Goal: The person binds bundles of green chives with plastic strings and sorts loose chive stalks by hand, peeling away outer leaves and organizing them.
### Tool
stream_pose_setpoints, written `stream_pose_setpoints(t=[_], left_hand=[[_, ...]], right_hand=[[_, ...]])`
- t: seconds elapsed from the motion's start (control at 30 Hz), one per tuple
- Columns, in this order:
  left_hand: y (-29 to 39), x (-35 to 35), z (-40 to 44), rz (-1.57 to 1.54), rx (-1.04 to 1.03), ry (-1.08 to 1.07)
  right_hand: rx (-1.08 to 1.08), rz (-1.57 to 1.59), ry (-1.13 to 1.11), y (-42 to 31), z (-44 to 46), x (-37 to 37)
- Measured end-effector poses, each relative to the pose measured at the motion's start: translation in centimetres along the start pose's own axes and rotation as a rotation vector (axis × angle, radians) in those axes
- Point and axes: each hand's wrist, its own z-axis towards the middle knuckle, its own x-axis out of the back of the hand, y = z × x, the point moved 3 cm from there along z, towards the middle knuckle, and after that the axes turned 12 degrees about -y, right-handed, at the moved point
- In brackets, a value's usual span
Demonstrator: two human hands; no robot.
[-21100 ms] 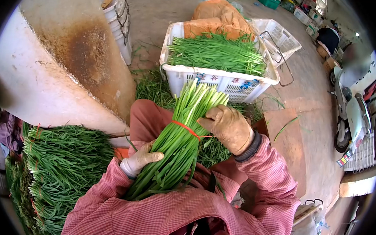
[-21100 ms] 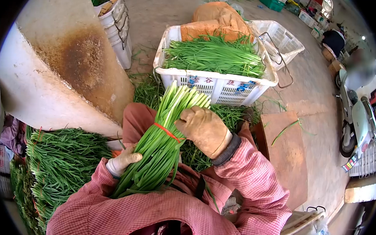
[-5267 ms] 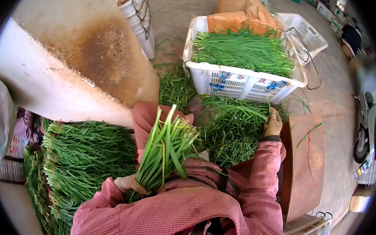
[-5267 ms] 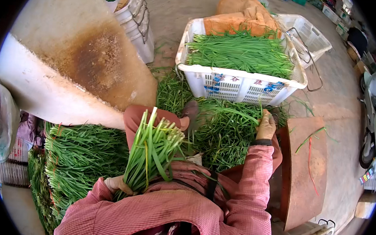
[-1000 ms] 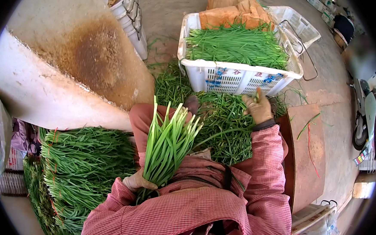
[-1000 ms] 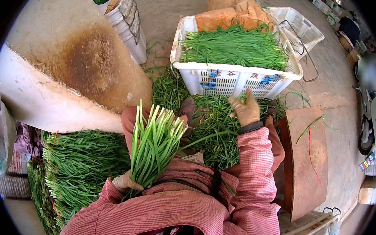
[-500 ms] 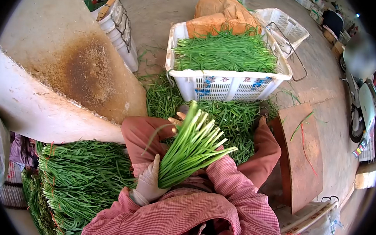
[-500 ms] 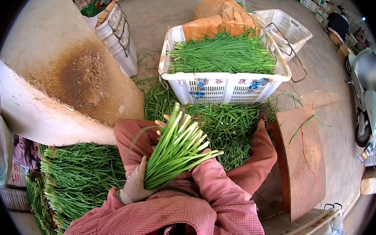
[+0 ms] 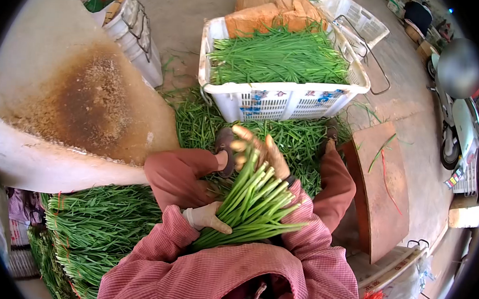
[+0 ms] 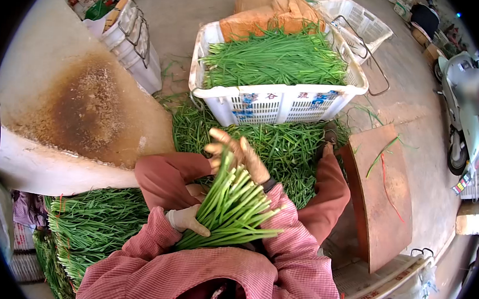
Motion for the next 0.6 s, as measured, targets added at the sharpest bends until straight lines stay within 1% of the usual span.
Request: stream_pose_setpoints(t=[0.03, 0.07, 0.1, 0.17, 0.2, 0.23, 0.27, 0.3, 0.33, 0.37, 0.4, 0.43, 0.47, 0.5, 0.57, 0.6], left_hand=[[0.0, -0.2, -0.1, -0.121, 0.025, 0.028], [0.0, -0.3, -0.2, -0.161, 0.007, 0.084], [-0.3, -0.4, -0.2, -0.163, 0.004, 0.088], [-0.7, -0.4, -0.6, -0.157, -0.057, 0.208], [-0.8, -0.4, -0.9, -0.159, -0.062, 0.216], [-1.0, -0.2, -1.2, -0.180, -0.063, 0.289], [-1.1, -0.3, -1.5, -0.204, -0.062, 0.358], [-1.2, -0.4, -1.6, -0.208, -0.064, 0.358], [-0.9, -0.5, -1.6, -0.286, -0.074, 0.406], [-0.9, -0.5, -1.6, -0.365, -0.082, 0.453], [-1.0, -0.5, -1.6, -0.319, -0.109, 0.499], [-1.1, -0.7, -1.4, -0.323, -0.109, 0.498], [-0.9, -0.9, -1.4, -0.249, -0.113, 0.519], [-0.7, -1.1, -1.4, -0.173, -0.115, 0.540], [-0.8, -1.6, -1.6, -0.202, -0.145, 0.538], [-1.1, -1.6, -1.7, -0.211, -0.143, 0.559]], right_hand=[[-0.011, -0.134, 0.120, -1.5, 0.0, 1.0], [0.034, -0.004, 0.144, -2.5, 0.1, 3.5], [0.082, 0.124, 0.162, -3.4, 0.3, 6.0], [0.239, -0.363, 0.889, -8.4, -0.4, 4.1], [0.409, -0.618, 0.918, -10.7, -1.1, 4.7], [0.580, -0.873, 0.934, -12.6, -2.3, 5.0], [0.459, -1.084, 0.924, -13.4, -3.0, 4.9], [0.335, -1.293, 0.907, -13.9, -3.5, 4.6], [0.152, -1.489, 0.899, -12.8, -3.7, 2.1], [0.235, -1.611, 0.640, -11.0, -3.7, -0.3], [0.120, -1.879, 0.388, -9.5, -3.4, -4.4], [0.070, -2.049, 0.260, -7.5, -3.3, -6.2], [0.097, -2.115, 0.213, -5.5, -3.6, -6.9], [-0.121, -2.192, 0.228, -3.9, -3.1, -7.2], [-0.475, -2.178, 0.148, -2.3, -2.4, -6.5], [-0.464, -2.182, 0.145, -1.9, -2.4, -5.1]])
